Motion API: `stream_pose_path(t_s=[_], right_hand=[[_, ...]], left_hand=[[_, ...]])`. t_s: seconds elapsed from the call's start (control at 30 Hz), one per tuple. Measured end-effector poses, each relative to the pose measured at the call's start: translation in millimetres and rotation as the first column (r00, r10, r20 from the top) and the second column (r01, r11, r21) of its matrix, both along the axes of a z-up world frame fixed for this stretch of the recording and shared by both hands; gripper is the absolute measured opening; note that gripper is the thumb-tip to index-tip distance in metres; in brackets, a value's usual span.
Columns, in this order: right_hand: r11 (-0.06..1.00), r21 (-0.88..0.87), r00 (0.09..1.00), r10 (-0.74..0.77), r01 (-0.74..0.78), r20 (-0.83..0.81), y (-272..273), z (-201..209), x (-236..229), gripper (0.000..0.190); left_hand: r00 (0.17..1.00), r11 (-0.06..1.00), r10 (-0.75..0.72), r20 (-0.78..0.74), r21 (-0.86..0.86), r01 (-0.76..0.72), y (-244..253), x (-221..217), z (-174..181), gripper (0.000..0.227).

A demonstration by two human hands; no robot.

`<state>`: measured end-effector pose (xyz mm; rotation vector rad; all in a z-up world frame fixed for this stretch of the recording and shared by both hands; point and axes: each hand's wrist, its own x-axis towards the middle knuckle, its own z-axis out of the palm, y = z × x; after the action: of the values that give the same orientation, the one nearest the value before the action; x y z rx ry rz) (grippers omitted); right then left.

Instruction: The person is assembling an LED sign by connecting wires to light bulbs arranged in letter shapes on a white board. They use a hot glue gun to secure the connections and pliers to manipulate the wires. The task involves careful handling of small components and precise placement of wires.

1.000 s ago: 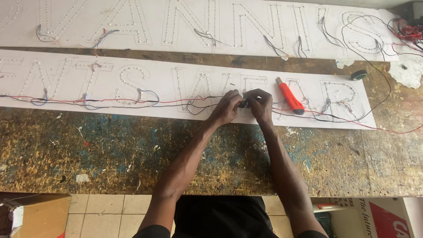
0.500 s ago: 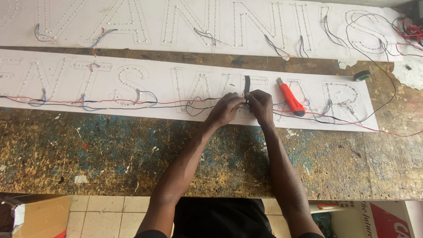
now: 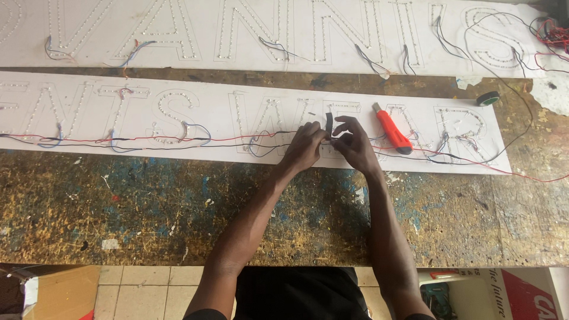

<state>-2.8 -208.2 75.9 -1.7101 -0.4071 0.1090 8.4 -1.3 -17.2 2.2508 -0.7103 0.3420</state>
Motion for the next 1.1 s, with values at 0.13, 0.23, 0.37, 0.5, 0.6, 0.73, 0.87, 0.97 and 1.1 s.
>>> stream_pose_path(t_s=[0.13, 0.23, 0.37, 0.5, 0.6, 0.73, 0.87, 0.97, 1.1], right_hand=[[0.987, -0.159, 0.997, 0.049, -0.038, 0.064, -6.5, 0.7, 3.3, 0.070], [0.947, -0.313, 0.960, 0.023, 0.069, 0.279, -7.5, -18.8, 13.9, 0.064], [0.845, -0.421, 0.834, -0.051, 0.329, 0.549, -1.1, -24.3, 6.4, 0.057], [0.811, -0.409, 0.754, -0.058, 0.417, 0.654, 7.3, -23.8, 5.6, 0.072], [0.838, -0.421, 0.778, -0.008, 0.347, 0.628, 1.8, -30.8, 10.6, 0.080], [0.833, -0.465, 0.793, 0.053, 0.300, 0.607, 1.7, -20.7, 6.8, 0.082], [0.886, -0.391, 0.780, 0.055, 0.250, 0.623, 2.1, -28.4, 9.8, 0.040], [0.938, -0.263, 0.784, -0.013, 0.224, 0.621, 4.9, -35.4, 11.5, 0.021], [0.969, -0.124, 0.856, -0.125, 0.214, 0.502, 16.1, -35.9, 4.1, 0.015]], left_hand=[[0.998, 1.000, 0.013, -0.062, -0.019, -0.014, -0.6, -4.2, 18.9, 0.014], [0.989, 0.996, -0.029, -0.144, -0.082, 0.017, -0.9, 4.7, 8.2, 0.013], [0.921, 0.946, -0.212, -0.326, -0.305, 0.110, 3.7, 2.6, 12.4, 0.012], [0.886, 0.910, -0.296, -0.356, -0.387, 0.149, 11.3, -7.9, 55.1, 0.015], [0.907, 0.901, -0.273, -0.320, -0.416, 0.125, 7.1, 14.7, 5.9, 0.014], [0.910, 0.899, -0.269, -0.316, -0.421, 0.120, 9.2, 10.4, 17.1, 0.016], [0.924, 0.899, -0.265, -0.277, -0.417, 0.133, 11.0, 7.5, 23.2, 0.018], [0.940, 0.912, -0.250, -0.232, -0.383, 0.148, 9.5, 3.7, 30.6, 0.019], [0.962, 0.941, -0.206, -0.180, -0.306, 0.144, 11.8, -2.0, 37.1, 0.018]])
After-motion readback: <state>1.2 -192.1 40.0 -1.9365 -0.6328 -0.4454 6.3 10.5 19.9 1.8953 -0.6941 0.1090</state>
